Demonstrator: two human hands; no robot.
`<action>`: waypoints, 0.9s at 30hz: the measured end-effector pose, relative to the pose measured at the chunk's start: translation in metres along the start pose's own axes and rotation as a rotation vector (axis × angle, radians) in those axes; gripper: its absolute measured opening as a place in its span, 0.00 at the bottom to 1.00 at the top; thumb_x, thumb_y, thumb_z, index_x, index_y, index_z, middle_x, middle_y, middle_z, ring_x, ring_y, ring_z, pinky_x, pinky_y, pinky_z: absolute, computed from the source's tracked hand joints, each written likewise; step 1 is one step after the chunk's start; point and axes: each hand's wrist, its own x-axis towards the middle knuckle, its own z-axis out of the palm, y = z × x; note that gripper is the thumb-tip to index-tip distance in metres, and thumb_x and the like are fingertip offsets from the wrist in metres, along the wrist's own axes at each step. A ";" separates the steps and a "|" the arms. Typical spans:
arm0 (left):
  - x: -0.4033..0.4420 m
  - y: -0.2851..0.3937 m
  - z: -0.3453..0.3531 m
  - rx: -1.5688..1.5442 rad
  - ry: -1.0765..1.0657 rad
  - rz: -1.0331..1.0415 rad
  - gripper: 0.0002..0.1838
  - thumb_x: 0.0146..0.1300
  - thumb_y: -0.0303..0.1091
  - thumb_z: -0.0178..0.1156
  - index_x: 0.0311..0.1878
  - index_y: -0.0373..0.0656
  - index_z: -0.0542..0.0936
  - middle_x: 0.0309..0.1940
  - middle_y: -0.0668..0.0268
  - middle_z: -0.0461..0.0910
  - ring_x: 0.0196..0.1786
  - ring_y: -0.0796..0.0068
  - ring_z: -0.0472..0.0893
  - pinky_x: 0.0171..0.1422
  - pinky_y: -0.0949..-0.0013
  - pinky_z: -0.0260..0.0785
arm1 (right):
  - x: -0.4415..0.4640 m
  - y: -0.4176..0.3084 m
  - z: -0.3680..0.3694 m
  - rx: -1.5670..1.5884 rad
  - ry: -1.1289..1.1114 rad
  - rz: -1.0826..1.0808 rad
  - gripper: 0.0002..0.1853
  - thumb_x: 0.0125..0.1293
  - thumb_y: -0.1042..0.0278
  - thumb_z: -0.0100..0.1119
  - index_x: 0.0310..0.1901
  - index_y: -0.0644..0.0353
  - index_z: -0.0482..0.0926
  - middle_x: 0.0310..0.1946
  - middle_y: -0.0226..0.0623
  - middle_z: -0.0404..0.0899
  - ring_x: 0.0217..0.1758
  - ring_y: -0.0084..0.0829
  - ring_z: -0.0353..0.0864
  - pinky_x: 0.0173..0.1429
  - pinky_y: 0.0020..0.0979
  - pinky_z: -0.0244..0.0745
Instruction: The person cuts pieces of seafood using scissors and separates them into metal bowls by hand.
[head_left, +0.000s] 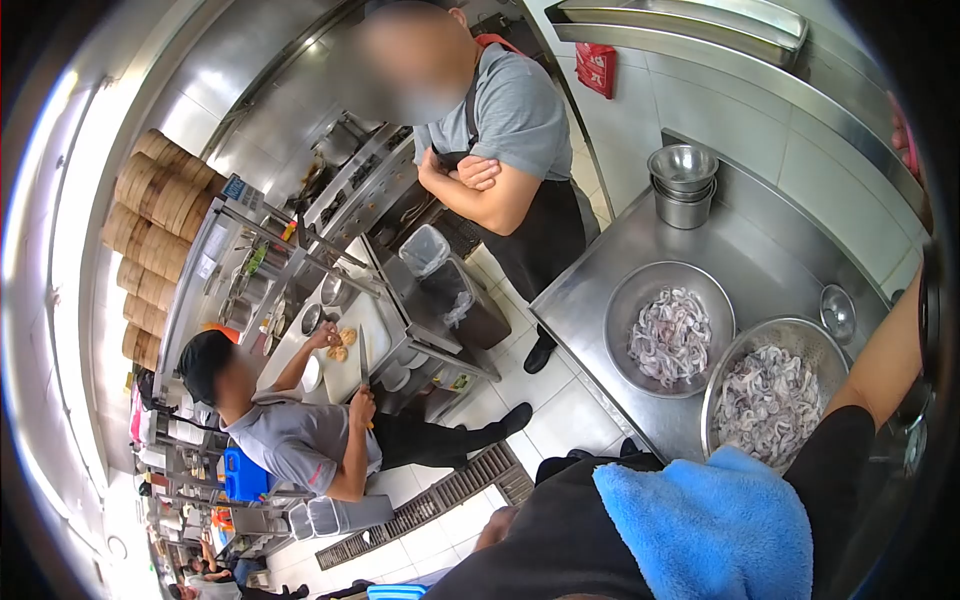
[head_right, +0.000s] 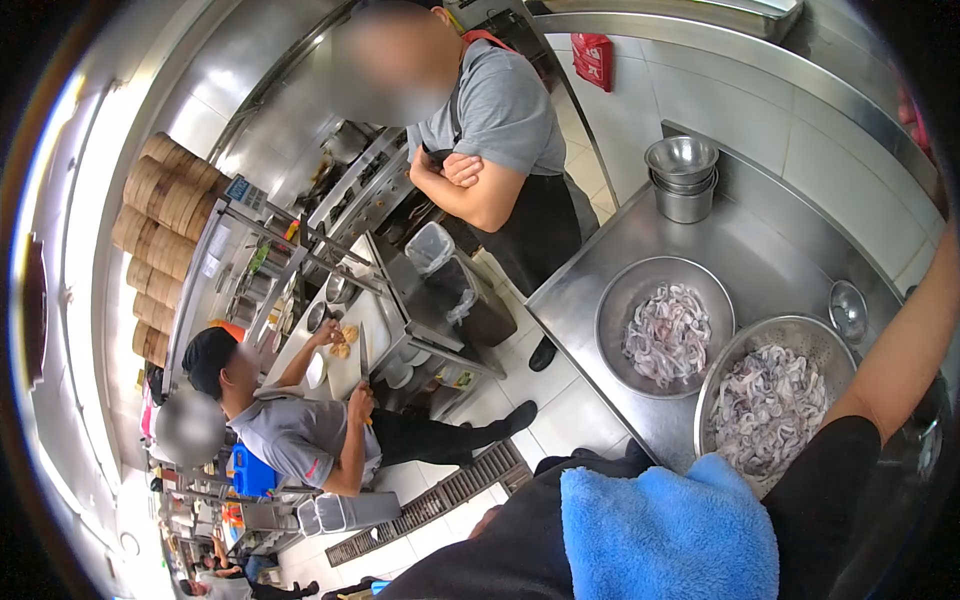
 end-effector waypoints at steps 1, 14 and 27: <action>0.002 0.001 0.001 -0.008 -0.013 -0.017 0.23 0.74 0.48 0.51 0.59 0.43 0.84 0.62 0.51 0.81 0.67 0.51 0.78 0.72 0.56 0.69 | -0.001 -0.001 0.000 0.034 0.006 -0.006 0.27 0.78 0.44 0.49 0.46 0.62 0.87 0.34 0.43 0.88 0.38 0.38 0.85 0.48 0.38 0.77; -0.018 0.010 -0.003 -0.011 -0.043 -0.088 0.23 0.73 0.48 0.52 0.56 0.42 0.85 0.57 0.49 0.83 0.62 0.49 0.81 0.66 0.55 0.73 | -0.045 -0.049 -0.006 0.461 -0.108 -0.027 0.20 0.79 0.53 0.57 0.55 0.64 0.85 0.39 0.37 0.88 0.40 0.26 0.84 0.47 0.27 0.77; 0.018 0.012 -0.040 0.212 0.034 0.066 0.22 0.72 0.47 0.52 0.54 0.41 0.86 0.52 0.47 0.85 0.57 0.47 0.84 0.61 0.54 0.77 | -0.056 -0.067 -0.013 0.339 -0.108 -0.117 0.24 0.80 0.54 0.54 0.64 0.67 0.80 0.41 0.39 0.87 0.44 0.27 0.85 0.51 0.29 0.79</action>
